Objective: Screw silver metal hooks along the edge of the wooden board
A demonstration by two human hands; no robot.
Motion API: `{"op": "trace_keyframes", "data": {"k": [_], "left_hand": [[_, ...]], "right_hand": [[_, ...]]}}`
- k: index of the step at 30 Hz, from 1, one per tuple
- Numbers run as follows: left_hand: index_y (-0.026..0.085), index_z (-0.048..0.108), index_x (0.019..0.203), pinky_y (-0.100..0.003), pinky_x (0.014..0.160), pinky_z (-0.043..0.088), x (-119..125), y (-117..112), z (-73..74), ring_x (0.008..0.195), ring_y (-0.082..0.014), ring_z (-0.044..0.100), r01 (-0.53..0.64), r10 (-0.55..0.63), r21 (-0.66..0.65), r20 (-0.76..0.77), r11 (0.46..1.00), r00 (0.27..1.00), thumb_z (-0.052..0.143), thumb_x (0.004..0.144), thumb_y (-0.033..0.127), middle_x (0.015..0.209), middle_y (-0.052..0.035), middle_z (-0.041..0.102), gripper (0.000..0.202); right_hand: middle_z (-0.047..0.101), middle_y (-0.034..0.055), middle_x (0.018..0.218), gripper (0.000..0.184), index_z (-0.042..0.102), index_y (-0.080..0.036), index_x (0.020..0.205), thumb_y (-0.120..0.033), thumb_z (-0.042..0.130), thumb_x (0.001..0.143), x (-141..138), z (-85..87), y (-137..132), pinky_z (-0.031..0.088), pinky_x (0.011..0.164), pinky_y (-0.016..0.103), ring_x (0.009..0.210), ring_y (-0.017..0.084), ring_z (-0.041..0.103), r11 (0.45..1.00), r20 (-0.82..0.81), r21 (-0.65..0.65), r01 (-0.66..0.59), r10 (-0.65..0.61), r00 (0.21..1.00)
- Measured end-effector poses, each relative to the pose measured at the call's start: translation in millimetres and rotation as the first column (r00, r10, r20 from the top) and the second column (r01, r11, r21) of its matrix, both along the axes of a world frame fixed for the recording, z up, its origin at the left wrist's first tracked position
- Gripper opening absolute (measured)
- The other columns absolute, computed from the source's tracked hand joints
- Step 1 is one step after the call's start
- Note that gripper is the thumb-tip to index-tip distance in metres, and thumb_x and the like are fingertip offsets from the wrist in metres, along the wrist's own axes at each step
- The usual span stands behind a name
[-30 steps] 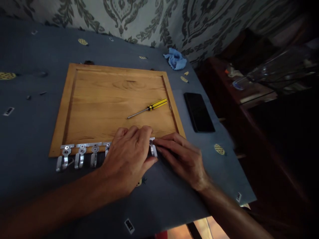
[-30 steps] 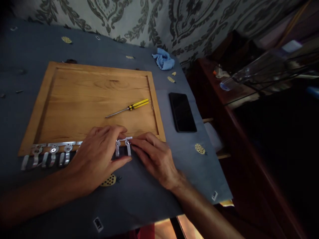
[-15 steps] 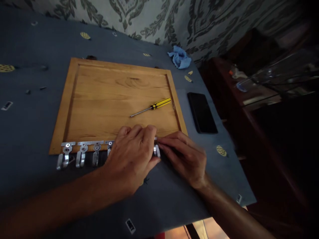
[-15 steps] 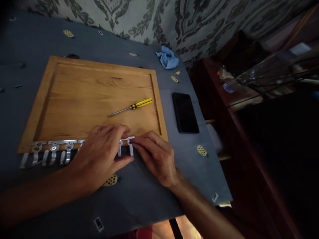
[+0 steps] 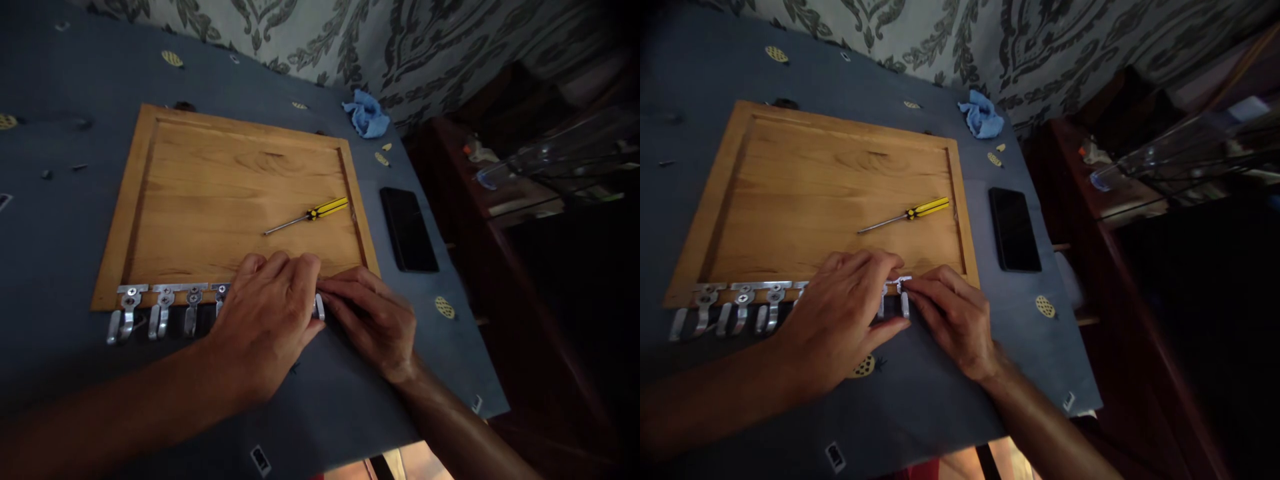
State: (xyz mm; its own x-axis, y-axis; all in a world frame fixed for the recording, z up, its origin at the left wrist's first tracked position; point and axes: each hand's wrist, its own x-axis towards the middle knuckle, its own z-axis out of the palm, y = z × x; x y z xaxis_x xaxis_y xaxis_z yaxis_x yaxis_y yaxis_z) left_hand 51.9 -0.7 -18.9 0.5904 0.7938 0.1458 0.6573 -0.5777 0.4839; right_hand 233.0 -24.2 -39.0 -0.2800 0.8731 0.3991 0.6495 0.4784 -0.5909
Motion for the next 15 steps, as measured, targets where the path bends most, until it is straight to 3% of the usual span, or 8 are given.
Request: {"op": "trace_keyframes", "data": {"k": [15], "left_hand": [[0.019,0.042,0.104,-0.043,0.084,0.044,-0.4,-0.1,-0.1,0.100,-0.0277,0.061,0.003,-0.003,-0.002,-0.003,1.000,1.000,0.074,0.078,0.021,0.108,-0.0085,0.066,0.041]], "right_hand": [[0.067,0.0014,0.084,0.033,0.070,-0.029,0.113,-0.009,0.062,0.088,1.1,0.6,0.5,0.056,0.062,0.023,0.073,0.012,0.066,0.999,0.049,0.007,-0.036,0.036,0.998]]}}
